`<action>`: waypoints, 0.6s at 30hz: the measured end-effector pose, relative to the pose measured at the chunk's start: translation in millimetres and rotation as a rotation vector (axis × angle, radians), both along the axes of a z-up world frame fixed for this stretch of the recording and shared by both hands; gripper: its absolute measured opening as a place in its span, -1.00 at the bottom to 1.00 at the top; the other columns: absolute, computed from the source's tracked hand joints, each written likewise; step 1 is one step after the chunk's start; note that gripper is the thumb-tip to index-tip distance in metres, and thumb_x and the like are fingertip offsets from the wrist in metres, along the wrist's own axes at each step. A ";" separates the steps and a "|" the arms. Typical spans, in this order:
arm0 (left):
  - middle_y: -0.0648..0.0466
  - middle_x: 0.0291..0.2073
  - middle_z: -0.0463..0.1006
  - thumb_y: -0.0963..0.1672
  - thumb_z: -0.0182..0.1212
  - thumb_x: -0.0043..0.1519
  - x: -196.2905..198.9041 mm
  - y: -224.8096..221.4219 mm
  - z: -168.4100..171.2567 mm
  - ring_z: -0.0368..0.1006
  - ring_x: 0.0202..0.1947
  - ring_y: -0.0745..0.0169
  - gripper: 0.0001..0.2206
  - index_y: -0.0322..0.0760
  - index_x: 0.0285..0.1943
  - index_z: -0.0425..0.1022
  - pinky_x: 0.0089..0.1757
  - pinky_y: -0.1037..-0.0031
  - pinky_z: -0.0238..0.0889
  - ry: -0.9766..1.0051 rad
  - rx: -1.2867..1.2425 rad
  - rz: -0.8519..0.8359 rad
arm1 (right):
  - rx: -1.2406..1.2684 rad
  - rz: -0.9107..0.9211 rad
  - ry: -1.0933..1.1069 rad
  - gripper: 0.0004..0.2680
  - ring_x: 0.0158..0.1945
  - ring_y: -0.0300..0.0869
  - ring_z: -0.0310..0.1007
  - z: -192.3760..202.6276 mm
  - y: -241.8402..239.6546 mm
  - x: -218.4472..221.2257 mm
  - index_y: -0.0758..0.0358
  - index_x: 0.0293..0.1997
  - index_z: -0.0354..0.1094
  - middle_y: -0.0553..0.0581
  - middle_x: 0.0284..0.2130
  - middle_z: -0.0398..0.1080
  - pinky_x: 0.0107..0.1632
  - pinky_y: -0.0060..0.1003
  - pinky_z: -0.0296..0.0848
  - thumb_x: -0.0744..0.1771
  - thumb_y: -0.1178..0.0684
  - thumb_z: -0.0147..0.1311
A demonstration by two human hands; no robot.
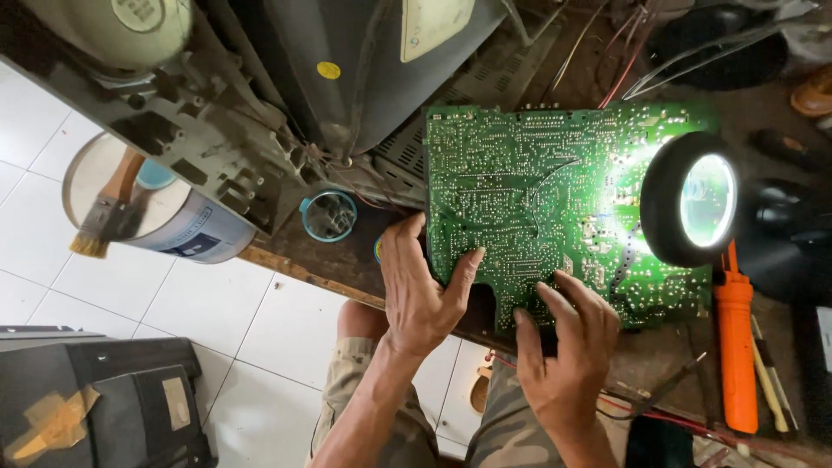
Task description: Repairing a circuit board by probing with a multimeter and soldering components under a magnifying lamp.
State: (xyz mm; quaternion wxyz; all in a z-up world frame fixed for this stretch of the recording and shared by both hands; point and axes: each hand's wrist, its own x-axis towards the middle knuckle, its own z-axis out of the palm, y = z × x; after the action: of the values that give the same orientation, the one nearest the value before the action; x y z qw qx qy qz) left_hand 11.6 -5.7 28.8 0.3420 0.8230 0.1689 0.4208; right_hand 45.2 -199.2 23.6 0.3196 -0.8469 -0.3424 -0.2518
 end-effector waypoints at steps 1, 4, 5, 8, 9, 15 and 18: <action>-0.17 0.07 0.44 0.10 0.29 0.40 0.5 0.4 -0.3 0.38 0.08 -0.10 -0.39 -0.48 0.38 0.31 0.14 0.10 0.27 -0.005 0.004 0.002 | 0.004 0.002 -0.005 -0.72 0.33 0.18 0.45 -4.6 1.3 0.8 0.33 0.25 0.46 0.35 0.27 0.48 0.37 0.09 0.35 0.42 0.06 0.31; -0.16 0.05 0.46 0.13 0.24 0.42 1.5 0.3 -0.9 0.39 0.05 -0.08 -0.38 -0.48 0.36 0.32 0.11 0.11 0.30 -0.014 0.023 0.013 | -0.005 -0.030 -0.104 -0.80 0.30 0.14 0.46 -14.7 3.3 2.9 0.30 0.19 0.48 0.35 0.28 0.49 0.36 0.04 0.37 0.45 0.06 0.21; -0.16 0.05 0.46 0.12 0.26 0.41 1.0 -0.2 -0.6 0.39 0.05 -0.08 -0.39 -0.47 0.36 0.32 0.11 0.12 0.30 0.002 0.017 0.014 | -0.002 -0.036 -0.095 -0.80 0.31 0.13 0.46 -16.1 3.0 2.9 0.29 0.19 0.47 0.34 0.28 0.49 0.37 0.04 0.36 0.45 0.05 0.20; -0.16 0.05 0.45 0.11 0.28 0.40 0.1 -0.7 -1.7 0.38 0.05 -0.09 -0.39 -0.47 0.37 0.32 0.11 0.12 0.29 0.018 0.019 0.019 | -0.002 -0.050 -0.087 -0.79 0.31 0.11 0.46 -19.0 3.0 1.9 0.27 0.20 0.47 0.33 0.28 0.49 0.38 0.03 0.36 0.45 0.04 0.19; -0.16 0.05 0.45 0.11 0.28 0.41 0.5 -1.0 -2.7 0.38 0.05 -0.09 -0.39 -0.47 0.37 0.31 0.12 0.11 0.29 0.016 0.025 0.024 | -0.006 -0.056 -0.089 -0.79 0.31 0.10 0.46 -20.3 2.9 2.3 0.26 0.21 0.46 0.33 0.28 0.50 0.38 0.01 0.37 0.45 0.04 0.19; -0.16 0.06 0.46 0.10 0.29 0.41 1.0 -0.2 -0.4 0.40 0.06 -0.10 -0.40 -0.46 0.37 0.32 0.12 0.11 0.30 0.033 0.027 0.022 | -0.011 -0.065 -0.089 -0.80 0.31 0.12 0.45 -10.6 6.2 -0.1 0.27 0.20 0.48 0.33 0.28 0.49 0.36 0.00 0.39 0.45 0.05 0.19; -0.17 0.08 0.46 0.08 0.31 0.41 1.0 -0.8 1.7 0.41 0.09 -0.12 -0.42 -0.44 0.38 0.32 0.14 0.09 0.31 0.050 0.015 0.023 | 0.002 -0.071 -0.071 -0.81 0.30 0.16 0.45 -6.4 7.7 -1.0 0.27 0.17 0.52 0.32 0.27 0.50 0.36 0.03 0.40 0.46 0.05 0.19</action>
State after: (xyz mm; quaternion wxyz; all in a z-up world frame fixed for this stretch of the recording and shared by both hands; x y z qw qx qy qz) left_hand 12.6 -6.5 30.5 0.3266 0.8339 0.1837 0.4052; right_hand 44.3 -191.5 17.2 0.2991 -0.8486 -0.3232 -0.2933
